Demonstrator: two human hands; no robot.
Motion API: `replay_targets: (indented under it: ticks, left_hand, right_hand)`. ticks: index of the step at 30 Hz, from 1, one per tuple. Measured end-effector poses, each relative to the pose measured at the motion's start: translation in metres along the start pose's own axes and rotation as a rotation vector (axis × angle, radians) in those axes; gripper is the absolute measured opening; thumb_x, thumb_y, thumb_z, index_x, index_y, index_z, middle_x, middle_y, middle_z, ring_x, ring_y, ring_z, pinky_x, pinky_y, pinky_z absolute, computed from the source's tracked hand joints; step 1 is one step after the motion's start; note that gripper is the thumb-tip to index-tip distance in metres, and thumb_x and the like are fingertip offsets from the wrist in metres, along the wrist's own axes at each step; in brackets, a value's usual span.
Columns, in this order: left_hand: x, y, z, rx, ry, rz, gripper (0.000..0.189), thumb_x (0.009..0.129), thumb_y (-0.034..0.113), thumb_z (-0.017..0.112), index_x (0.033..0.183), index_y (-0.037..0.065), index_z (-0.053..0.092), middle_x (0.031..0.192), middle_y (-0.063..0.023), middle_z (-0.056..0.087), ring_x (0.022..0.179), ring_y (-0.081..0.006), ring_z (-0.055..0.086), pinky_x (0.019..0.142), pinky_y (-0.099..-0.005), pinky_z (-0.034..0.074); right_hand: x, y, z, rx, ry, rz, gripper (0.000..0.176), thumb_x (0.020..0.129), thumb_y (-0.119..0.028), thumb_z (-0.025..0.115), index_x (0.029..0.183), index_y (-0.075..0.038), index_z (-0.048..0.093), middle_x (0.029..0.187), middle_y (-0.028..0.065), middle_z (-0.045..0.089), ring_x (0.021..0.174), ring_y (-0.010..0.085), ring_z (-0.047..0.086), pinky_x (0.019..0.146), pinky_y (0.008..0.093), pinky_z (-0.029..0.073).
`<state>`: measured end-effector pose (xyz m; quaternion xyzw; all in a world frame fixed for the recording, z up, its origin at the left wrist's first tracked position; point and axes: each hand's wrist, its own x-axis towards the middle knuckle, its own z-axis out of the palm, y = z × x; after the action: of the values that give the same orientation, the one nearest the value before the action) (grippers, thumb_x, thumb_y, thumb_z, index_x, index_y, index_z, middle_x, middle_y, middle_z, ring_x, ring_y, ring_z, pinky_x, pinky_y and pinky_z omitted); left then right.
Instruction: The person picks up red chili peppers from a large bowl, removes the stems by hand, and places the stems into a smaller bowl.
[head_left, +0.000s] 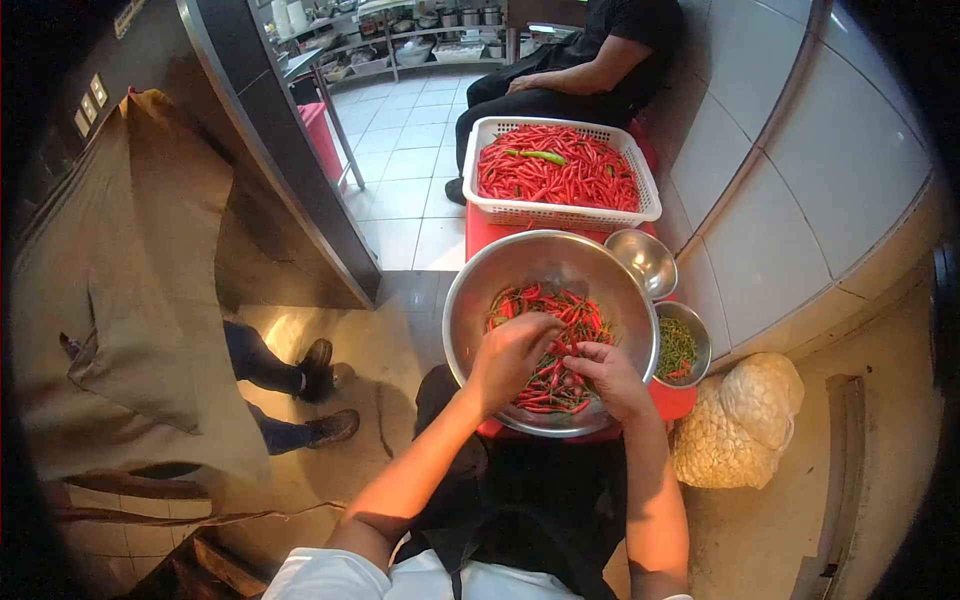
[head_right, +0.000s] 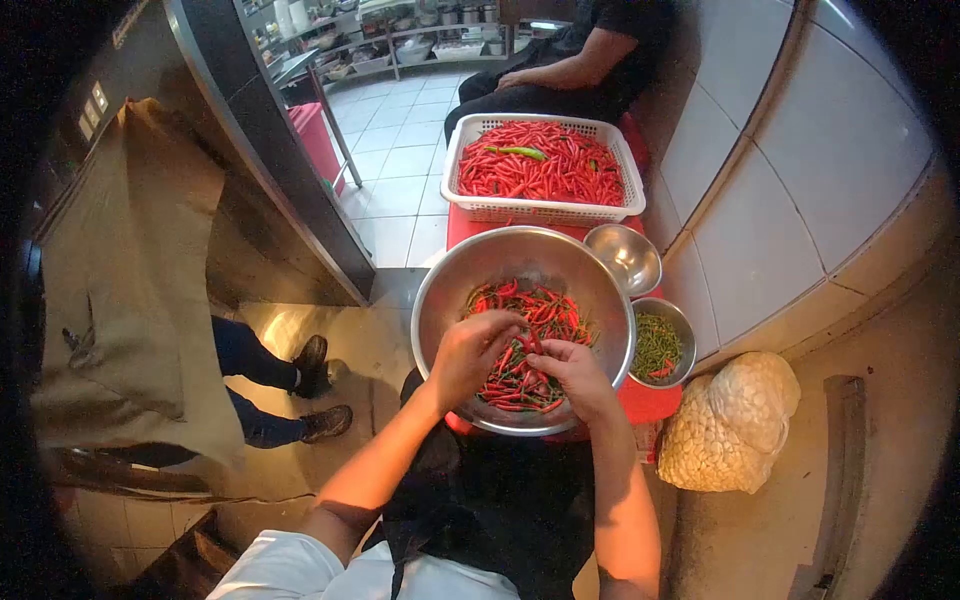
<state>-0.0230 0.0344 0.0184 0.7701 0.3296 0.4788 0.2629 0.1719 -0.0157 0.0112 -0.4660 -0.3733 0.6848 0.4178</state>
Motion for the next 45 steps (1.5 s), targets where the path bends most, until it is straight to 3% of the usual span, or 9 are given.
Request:
replay_targets:
  ticks: [2, 11, 20, 23, 26, 29, 35, 41, 45]
  left_hand:
    - [-0.001, 0.003, -0.006, 0.078, -0.287, -0.079, 0.019, 0.090, 0.009, 0.067, 0.105, -0.001, 0.070, 0.101, -0.0175, 0.069, 0.091, -0.0328, 0.068, 0.081, -0.0406, 0.054]
    - [-0.008, 0.000, -0.002, 0.051, -0.327, -0.048, 0.022, 0.089, 0.010, 0.068, 0.109, 0.000, 0.071, 0.098, -0.0175, 0.069, 0.090, -0.0355, 0.068, 0.079, -0.0410, 0.054]
    - [-0.016, -0.017, 0.010, -0.260, -0.342, -0.613, 0.021, 0.097, 0.012, 0.060, 0.112, 0.000, 0.070, 0.102, -0.0113, 0.073, 0.096, -0.0162, 0.070, 0.082, -0.0326, 0.055]
    - [-0.025, -0.035, 0.024, -0.864, -0.169, -0.939, 0.025, 0.103, 0.018, 0.052, 0.118, 0.002, 0.065, 0.106, -0.0072, 0.071, 0.096, -0.0178, 0.069, 0.083, -0.0331, 0.058]
    - [-0.026, -0.031, 0.024, -1.096, -0.209, -1.083, 0.027, 0.107, 0.022, 0.044, 0.122, 0.004, 0.058, 0.107, -0.0079, 0.068, 0.096, -0.0215, 0.069, 0.085, -0.0367, 0.060]
    - [-0.024, -0.025, 0.028, -1.185, -0.228, -1.087, 0.028, 0.107, 0.022, 0.042, 0.123, 0.003, 0.054, 0.105, -0.0090, 0.066, 0.094, -0.0253, 0.069, 0.085, -0.0388, 0.061]
    - [-0.021, -0.022, 0.024, -1.208, -0.191, -1.129, 0.027, 0.103, 0.009, 0.045, 0.128, 0.000, 0.047, 0.110, -0.0143, 0.065, 0.097, -0.0262, 0.069, 0.086, -0.0361, 0.060]
    - [-0.017, -0.021, 0.020, -1.092, -0.275, -1.059, 0.035, 0.097, -0.004, 0.049, 0.131, -0.003, 0.045, 0.114, -0.0166, 0.064, 0.099, -0.0234, 0.069, 0.088, -0.0329, 0.059]
    - [-0.019, -0.030, 0.022, -0.730, -0.405, -0.862, 0.037, 0.097, -0.004, 0.049, 0.134, -0.003, 0.046, 0.114, -0.0152, 0.063, 0.099, -0.0205, 0.068, 0.086, -0.0323, 0.059]
  right_hand:
    - [0.004, 0.002, -0.004, -0.024, -0.031, 0.012, 0.018, 0.094, -0.012, 0.065, 0.108, -0.001, 0.067, 0.083, 0.0009, 0.067, 0.069, 0.0081, 0.061, 0.061, 0.0227, 0.048]
    - [0.005, 0.008, -0.006, -0.063, 0.057, 0.003, 0.018, 0.094, -0.012, 0.066, 0.107, 0.000, 0.067, 0.082, 0.0026, 0.067, 0.068, 0.0088, 0.061, 0.059, 0.0231, 0.048]
    - [0.006, 0.007, -0.007, -0.040, 0.055, -0.051, 0.017, 0.094, -0.011, 0.065, 0.107, 0.001, 0.068, 0.081, 0.0027, 0.067, 0.070, 0.0089, 0.062, 0.061, 0.0227, 0.049]
    - [0.008, 0.008, -0.006, -0.132, 0.151, -0.101, 0.019, 0.094, -0.011, 0.066, 0.108, 0.001, 0.068, 0.080, 0.0024, 0.067, 0.068, 0.0089, 0.062, 0.059, 0.0231, 0.048]
    - [0.005, -0.003, 0.008, -0.237, 0.161, -0.147, 0.019, 0.093, -0.011, 0.067, 0.109, 0.001, 0.069, 0.079, 0.0023, 0.067, 0.065, 0.0089, 0.061, 0.057, 0.0235, 0.049]
    - [0.006, -0.012, 0.018, -0.466, 0.207, -0.216, 0.021, 0.093, -0.010, 0.067, 0.110, 0.002, 0.069, 0.079, 0.0030, 0.067, 0.063, 0.0089, 0.061, 0.057, 0.0237, 0.049]
    - [0.013, -0.002, 0.004, -0.225, 0.190, -0.178, 0.023, 0.092, -0.008, 0.066, 0.111, 0.005, 0.067, 0.083, 0.0053, 0.069, 0.067, 0.0098, 0.062, 0.059, 0.0238, 0.050]
    - [0.009, 0.001, -0.006, -0.109, 0.211, -0.151, 0.022, 0.093, -0.008, 0.065, 0.111, 0.004, 0.067, 0.088, 0.0059, 0.070, 0.072, 0.0103, 0.063, 0.061, 0.0235, 0.050]
    - [0.010, 0.003, -0.010, -0.129, 0.213, -0.154, 0.022, 0.093, -0.008, 0.065, 0.112, 0.003, 0.067, 0.090, 0.0050, 0.070, 0.073, 0.0099, 0.063, 0.062, 0.0230, 0.049]
